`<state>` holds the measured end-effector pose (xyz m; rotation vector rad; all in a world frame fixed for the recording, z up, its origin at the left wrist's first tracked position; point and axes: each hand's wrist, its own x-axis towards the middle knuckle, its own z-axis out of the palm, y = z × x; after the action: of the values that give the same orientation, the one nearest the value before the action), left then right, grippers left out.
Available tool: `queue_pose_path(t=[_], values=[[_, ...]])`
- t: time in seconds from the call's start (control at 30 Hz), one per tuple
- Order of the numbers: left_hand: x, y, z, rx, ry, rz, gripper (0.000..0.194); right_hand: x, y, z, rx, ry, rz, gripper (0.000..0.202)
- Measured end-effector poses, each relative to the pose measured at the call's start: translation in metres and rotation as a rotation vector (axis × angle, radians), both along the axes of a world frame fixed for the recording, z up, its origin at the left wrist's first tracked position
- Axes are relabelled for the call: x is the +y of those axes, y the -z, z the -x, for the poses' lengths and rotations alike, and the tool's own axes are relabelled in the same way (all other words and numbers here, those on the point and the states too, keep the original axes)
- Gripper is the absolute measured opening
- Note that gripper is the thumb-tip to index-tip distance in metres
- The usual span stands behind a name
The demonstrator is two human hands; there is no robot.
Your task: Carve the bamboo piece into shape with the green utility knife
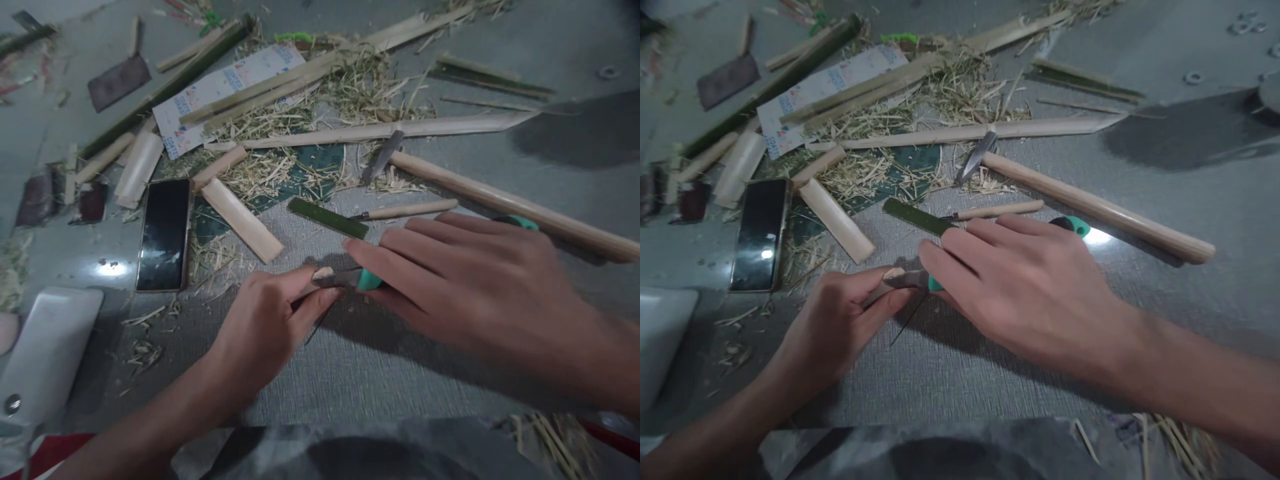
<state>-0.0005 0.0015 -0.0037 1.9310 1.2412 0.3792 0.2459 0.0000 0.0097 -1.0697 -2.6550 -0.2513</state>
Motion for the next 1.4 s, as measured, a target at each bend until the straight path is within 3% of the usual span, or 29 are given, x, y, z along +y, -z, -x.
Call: queue_pose_path(t=[0.33, 0.53, 0.77, 1.17, 1.4], values=[[0.0, 0.0, -0.002, -0.019, -0.026, 0.015, 0.041, 0.0, 0.0, -0.001, 0.025, 0.004, 0.005, 0.023], [-0.001, -0.002, -0.004, -0.069, -0.037, 0.108, 0.046, 0.004, -0.005, -0.007, 0.087, 0.225, 0.007, 0.023], [0.002, -0.006, -0.005, -0.087, -0.076, 0.16, 0.047, 0.008, -0.002, -0.008, 0.159, 0.243, 0.162, 0.024], [0.002, -0.01, -0.003, -0.195, -0.118, 0.245, 0.038, 0.011, 0.005, -0.014, 0.244, 0.152, 0.216, 0.033], [0.003, -0.008, -0.004, -0.167, -0.116, 0.213, 0.035, 0.011, 0.006, -0.015, 0.174, -0.002, 0.188, 0.033]])
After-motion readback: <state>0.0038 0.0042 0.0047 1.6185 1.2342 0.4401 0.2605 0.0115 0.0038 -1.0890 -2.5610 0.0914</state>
